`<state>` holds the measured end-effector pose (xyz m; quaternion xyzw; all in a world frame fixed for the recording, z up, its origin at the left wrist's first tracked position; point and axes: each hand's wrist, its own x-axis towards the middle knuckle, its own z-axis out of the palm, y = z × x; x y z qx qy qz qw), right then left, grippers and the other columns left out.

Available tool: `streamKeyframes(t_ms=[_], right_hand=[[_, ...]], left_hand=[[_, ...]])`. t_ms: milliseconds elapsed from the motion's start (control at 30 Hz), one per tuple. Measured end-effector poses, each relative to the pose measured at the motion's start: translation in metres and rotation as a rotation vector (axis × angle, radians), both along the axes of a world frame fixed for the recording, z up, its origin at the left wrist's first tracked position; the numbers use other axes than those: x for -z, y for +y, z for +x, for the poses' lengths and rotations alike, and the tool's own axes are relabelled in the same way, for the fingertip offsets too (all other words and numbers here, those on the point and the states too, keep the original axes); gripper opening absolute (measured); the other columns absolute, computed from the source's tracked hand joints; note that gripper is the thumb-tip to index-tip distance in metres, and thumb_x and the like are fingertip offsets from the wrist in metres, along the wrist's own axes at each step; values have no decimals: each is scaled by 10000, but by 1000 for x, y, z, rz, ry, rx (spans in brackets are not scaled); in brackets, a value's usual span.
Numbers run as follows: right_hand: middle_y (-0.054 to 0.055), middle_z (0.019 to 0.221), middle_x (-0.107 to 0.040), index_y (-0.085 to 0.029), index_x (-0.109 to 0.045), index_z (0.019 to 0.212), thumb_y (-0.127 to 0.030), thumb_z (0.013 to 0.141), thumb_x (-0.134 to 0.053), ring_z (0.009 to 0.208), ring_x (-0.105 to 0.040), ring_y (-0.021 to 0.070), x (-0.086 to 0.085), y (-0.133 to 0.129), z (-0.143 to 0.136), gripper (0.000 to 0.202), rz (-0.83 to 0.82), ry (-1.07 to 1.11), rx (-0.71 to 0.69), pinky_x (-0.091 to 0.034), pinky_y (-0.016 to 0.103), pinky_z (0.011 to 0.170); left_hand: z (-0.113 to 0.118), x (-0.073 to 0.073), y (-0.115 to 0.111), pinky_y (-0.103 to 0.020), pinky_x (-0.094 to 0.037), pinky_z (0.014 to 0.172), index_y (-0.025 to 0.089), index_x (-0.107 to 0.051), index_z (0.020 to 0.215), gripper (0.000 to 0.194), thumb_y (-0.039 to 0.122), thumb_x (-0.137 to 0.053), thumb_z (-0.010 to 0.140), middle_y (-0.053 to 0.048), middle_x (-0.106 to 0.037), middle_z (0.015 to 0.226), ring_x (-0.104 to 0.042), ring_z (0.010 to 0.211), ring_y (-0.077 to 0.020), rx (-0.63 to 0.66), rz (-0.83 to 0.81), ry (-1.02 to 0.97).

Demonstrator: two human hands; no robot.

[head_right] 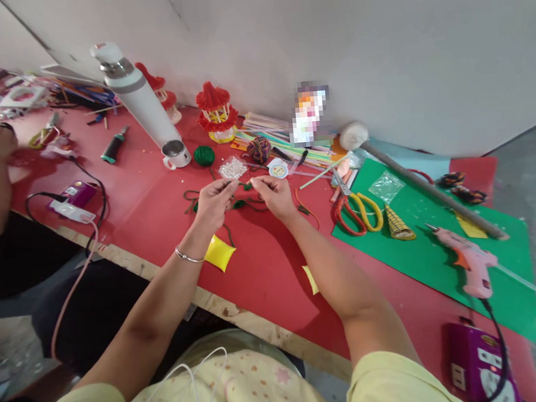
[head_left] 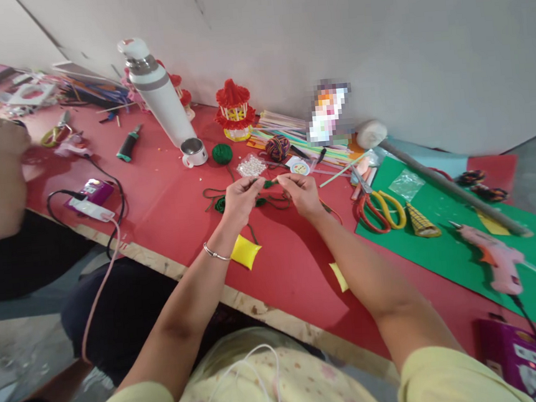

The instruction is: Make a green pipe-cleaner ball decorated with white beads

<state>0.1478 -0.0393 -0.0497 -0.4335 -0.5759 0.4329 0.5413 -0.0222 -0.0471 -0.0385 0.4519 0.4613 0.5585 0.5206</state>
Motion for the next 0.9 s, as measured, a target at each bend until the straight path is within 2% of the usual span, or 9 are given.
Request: streamKeyframes(t_ms=[100,200,300,367,433,600,733,800,900], right_hand=[[-66,492,-389,-179,-799,887,-627,878,-651,450,-324,83,3,4,2,472,-119,88,-4,-286,249,451],[-73,473,-363,-174,-803,900,-695,870,-637,426,-297,76,3,4,2,548,-167,68,-41,-248,250,428],[-38,552,-548,-190,-804,903,-674,816,-723,507,-474,98,2,2,-1,498,-106,25,-50,-388,248,501],[2,726,-708,-207,-809,906,-616,797,-769,676,-624,144,1,1,-3,425,-45,-1,-36,-508,275,655],[23,868,-773,-215,-813,909,-556,821,-764,816,-687,181,1,2,-3,356,-4,-24,-19,-546,310,791],[34,894,-786,-192,-794,916,-465,878,-703,849,-700,189,-1,5,0,290,63,-93,25,-546,324,842],[40,916,-787,-199,-783,927,-446,900,-675,880,-699,197,-4,3,1,270,114,-200,15,-542,329,859],[40,907,-781,-200,-776,925,-445,905,-672,867,-693,195,-5,0,0,267,114,-196,14,-539,325,844],[29,843,-752,-196,-762,903,-460,903,-672,799,-661,178,-6,-1,-2,278,94,-157,18,-525,312,788]], left_hand=[[-1,-2,0,-204,-193,399,168,-714,811,344,462,-863,713,82,-403,535,-291,414,-27,-32,-86,-117],[-1,-3,0,-203,-190,399,169,-721,825,338,448,-873,709,79,-419,541,-305,412,-25,-33,-78,-130],[2,-2,-1,-202,-193,406,165,-737,840,343,456,-868,716,70,-448,543,-328,423,-28,-16,-48,-106],[3,-2,-3,-200,-206,410,162,-747,842,334,454,-858,724,59,-483,554,-348,435,-30,-1,-21,-85],[4,-2,-4,-196,-224,413,161,-761,874,321,433,-850,728,55,-504,557,-367,441,-33,31,-11,-70],[4,-3,-6,-187,-218,386,174,-744,1031,410,419,-853,722,26,-624,665,-425,436,-36,168,-78,-76],[3,-4,-6,-179,-198,374,168,-662,816,391,538,-786,792,16,-598,648,-436,436,-38,154,-124,-76],[3,-5,-6,-177,-193,378,168,-605,734,407,525,-791,796,27,-555,610,-410,426,-33,131,-117,-85],[3,-8,-6,-182,-182,383,163,-601,718,369,456,-811,798,31,-534,582,-372,410,-26,115,-118,-99]])
